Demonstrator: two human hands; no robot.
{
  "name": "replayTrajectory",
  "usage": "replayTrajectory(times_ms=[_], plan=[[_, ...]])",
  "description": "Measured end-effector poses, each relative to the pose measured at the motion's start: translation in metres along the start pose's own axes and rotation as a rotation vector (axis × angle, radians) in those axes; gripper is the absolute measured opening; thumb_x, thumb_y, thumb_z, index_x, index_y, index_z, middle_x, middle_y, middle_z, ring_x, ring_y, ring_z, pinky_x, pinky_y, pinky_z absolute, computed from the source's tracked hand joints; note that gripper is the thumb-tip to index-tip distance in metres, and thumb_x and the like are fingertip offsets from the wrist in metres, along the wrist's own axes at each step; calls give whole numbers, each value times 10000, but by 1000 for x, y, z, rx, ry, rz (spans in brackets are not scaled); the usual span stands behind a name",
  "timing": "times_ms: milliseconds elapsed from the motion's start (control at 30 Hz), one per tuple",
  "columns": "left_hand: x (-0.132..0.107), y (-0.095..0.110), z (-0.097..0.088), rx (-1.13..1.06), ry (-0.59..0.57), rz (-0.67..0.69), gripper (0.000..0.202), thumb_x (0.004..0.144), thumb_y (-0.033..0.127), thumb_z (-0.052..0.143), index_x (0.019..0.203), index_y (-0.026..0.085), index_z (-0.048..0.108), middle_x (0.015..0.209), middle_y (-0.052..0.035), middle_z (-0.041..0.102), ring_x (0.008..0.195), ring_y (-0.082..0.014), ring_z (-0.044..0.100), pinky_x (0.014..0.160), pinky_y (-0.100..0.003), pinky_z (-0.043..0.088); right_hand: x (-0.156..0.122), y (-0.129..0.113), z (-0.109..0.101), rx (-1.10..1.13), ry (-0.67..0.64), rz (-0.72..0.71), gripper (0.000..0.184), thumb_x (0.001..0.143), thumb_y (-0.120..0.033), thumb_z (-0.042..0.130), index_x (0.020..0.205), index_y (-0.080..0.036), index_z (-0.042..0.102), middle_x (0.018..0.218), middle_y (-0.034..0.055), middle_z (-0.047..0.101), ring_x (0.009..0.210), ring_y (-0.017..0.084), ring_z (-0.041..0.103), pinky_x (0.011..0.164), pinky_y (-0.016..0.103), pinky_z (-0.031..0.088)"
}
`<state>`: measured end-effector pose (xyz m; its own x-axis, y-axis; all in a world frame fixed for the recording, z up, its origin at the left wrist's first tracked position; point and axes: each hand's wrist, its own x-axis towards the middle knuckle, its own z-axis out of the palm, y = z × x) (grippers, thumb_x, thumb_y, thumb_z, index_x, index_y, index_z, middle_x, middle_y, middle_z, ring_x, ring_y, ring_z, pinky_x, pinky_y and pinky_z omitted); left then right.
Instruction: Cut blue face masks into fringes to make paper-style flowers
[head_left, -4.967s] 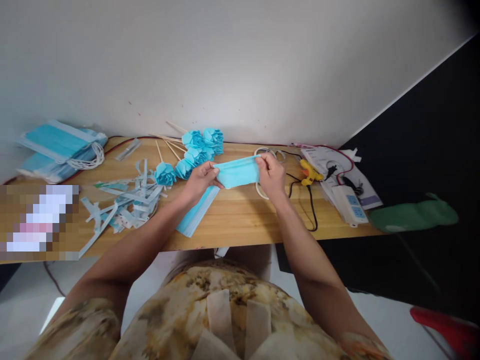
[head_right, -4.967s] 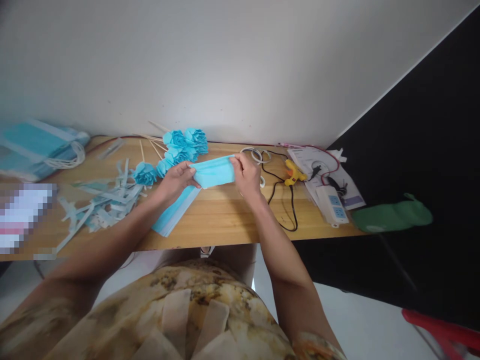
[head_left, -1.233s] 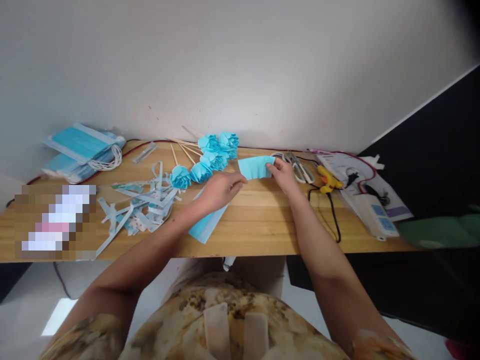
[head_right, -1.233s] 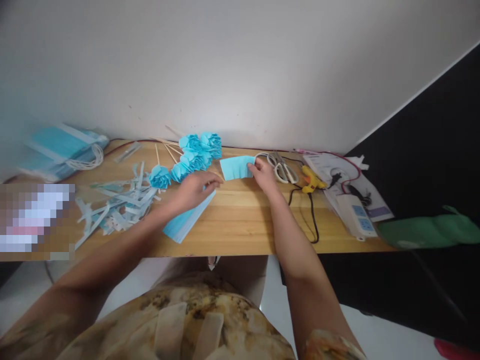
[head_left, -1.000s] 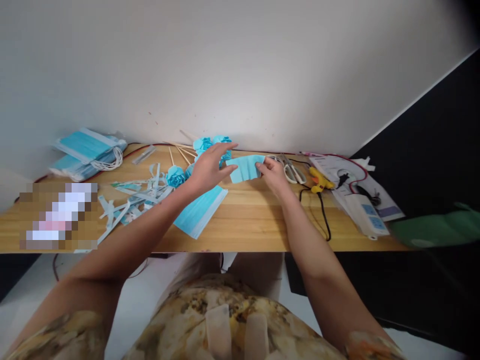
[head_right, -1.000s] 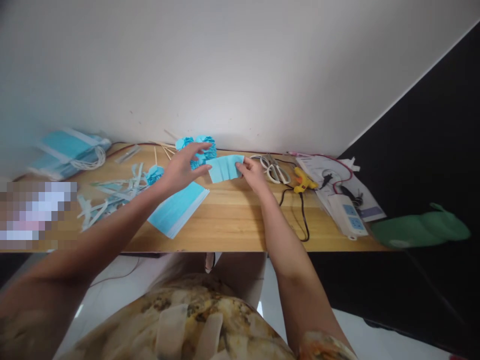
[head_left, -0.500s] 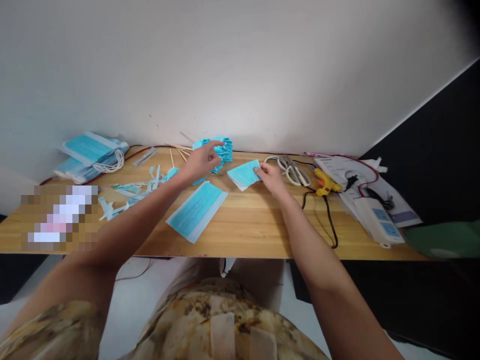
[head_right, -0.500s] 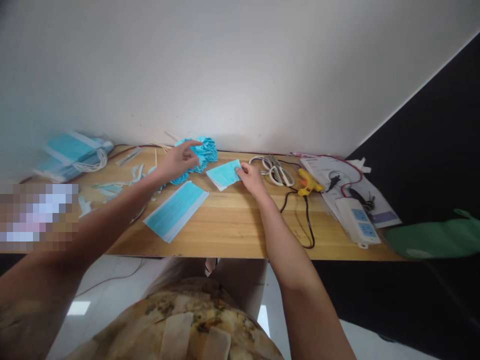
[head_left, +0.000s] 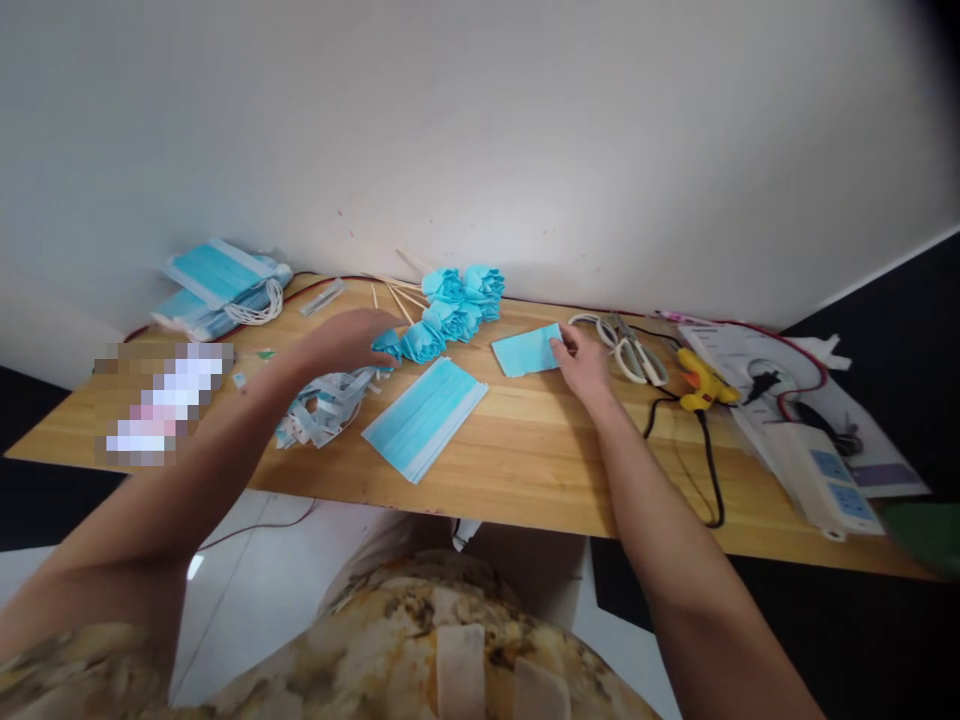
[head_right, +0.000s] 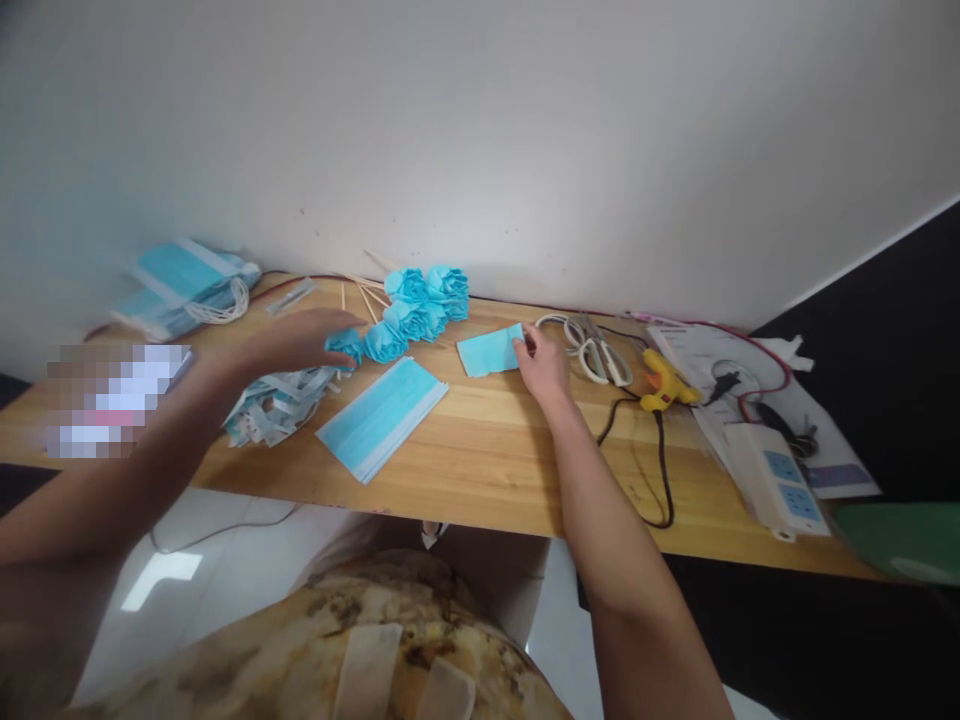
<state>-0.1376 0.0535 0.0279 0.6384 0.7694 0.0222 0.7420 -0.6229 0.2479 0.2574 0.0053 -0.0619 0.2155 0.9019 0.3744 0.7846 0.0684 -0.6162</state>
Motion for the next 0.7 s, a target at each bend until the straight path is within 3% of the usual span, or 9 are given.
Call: replayTrajectory(times_ms=[100,200,267,367,433,500,633,700], plan=[[-2,-1,13,36,2,13,359,801,344,604,1127,215,682,1171,-81,726,1086,-295,650,928,-373,479,-1,-3,-1,-42,68,-89,473,890,-373,518,1249,-113,681,1241,200,702,1146,336,647,1020,512,483],[-4,-1,8,11,149,-32,294,824,296,565,1067,205,704,1123,-79,734,1054,-284,655,913,-369,475,-1,-8,-4,-83,165,-151,467,897,-348,513,1270,-113,668,1300,197,673,1239,328,593,1099,520,424],[-6,-2,-5,-83,326,-86,301,830,320,599,1092,211,700,1153,-69,724,1065,-275,646,918,-375,478,-1,-12,-6,-92,209,-168,448,899,-327,511,1278,-140,661,1306,180,672,1246,320,587,1102,530,420],[-7,-1,-27,-280,730,-145,379,864,374,647,1222,250,629,1274,-10,665,1134,-231,605,959,-372,475,-1,-18,-9,-82,254,-194,419,903,-310,506,1267,-174,662,1310,157,672,1247,309,588,1109,534,415],[-5,4,-37,-386,989,-78,442,887,423,669,1283,268,548,1312,26,614,1188,-196,562,1028,-374,446,-2,-23,-11,-73,267,-207,414,911,-316,499,1269,-183,659,1313,152,670,1249,306,588,1113,533,415],[-2,16,-41,-478,1121,30,486,901,509,661,1291,280,484,1318,35,577,1218,-172,529,1082,-374,419,-5,-32,-13,-68,266,-221,419,924,-327,488,1286,-192,650,1315,149,667,1251,309,588,1108,543,422],[3,59,-35,-651,1010,142,556,866,616,653,1284,293,481,1195,-16,624,1146,-189,586,1031,-377,478,-14,-65,-16,-7,201,-314,447,952,-326,465,1366,-226,600,1338,135,644,1269,313,572,1071,540,465],[2,85,-28,-694,877,180,579,888,619,605,1337,285,455,1197,-45,636,1170,-225,600,1006,-403,498,-20,-89,-16,78,125,-412,461,957,-341,486,1405,-265,565,1372,109,621,1284,307,556,1056,520,486]])
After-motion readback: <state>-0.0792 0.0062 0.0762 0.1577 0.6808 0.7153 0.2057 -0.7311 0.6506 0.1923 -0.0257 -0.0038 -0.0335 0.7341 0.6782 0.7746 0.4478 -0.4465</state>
